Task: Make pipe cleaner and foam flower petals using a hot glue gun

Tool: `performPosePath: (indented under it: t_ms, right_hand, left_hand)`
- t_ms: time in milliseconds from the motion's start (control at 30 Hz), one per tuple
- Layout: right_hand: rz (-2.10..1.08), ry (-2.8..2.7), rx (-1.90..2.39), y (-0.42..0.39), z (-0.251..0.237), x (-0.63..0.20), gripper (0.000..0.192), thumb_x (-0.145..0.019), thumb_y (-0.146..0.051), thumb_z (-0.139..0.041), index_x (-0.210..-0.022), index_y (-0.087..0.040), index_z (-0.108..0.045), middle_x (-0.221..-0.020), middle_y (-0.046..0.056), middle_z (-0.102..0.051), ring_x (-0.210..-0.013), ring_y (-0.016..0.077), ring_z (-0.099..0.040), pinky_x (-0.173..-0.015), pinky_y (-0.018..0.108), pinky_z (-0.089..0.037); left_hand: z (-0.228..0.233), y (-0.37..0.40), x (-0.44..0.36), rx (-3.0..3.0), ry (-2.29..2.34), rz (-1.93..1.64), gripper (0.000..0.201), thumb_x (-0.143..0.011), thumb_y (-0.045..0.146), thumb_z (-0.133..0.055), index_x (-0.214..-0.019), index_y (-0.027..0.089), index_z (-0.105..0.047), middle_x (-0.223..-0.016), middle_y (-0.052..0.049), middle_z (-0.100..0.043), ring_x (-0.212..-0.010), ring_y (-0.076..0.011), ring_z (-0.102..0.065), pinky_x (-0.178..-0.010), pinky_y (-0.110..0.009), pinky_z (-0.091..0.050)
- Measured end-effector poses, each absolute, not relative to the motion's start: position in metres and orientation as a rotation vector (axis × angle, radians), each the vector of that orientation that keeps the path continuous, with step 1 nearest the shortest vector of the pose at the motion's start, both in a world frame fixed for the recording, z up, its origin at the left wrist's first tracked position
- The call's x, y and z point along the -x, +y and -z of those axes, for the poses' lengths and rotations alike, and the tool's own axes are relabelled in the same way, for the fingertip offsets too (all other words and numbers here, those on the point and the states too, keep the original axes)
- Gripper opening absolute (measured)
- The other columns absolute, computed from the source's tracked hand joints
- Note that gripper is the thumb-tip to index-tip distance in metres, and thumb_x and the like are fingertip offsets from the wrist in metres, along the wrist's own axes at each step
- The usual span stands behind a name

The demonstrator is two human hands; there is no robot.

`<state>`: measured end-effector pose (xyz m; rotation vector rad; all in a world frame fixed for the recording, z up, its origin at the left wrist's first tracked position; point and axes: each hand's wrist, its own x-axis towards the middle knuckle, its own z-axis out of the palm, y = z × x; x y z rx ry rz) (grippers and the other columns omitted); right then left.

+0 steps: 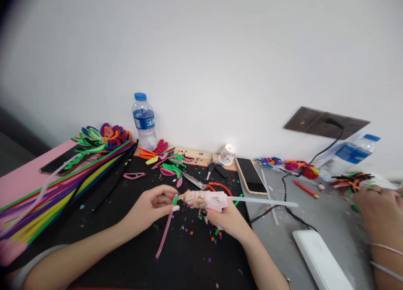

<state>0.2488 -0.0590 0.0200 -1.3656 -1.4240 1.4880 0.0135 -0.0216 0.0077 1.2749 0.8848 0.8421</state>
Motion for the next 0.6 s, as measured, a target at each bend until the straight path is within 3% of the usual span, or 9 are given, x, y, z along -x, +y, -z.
performPosePath:
  t_ms: [600]
  right_hand:
    - [-1.463, -1.391, 1.431, -0.059, -0.008, -0.253, 0.032, -0.069, -0.041, -0.065, -0.081, -0.013, -0.057, -0.053, -0.004, -0.049, -0.043, 0.0054, -0.035, -0.040, 0.017, -0.027]
  left_hand:
    - [-0.009, -0.023, -0.015, -1.270, 0.882, -0.826, 0.033, -0.063, 0.023, -0.074, -0.091, 0.015, -0.058, -0.077, 0.000, -0.058, -0.070, -0.0124, -0.059, -0.065, -0.023, -0.047]
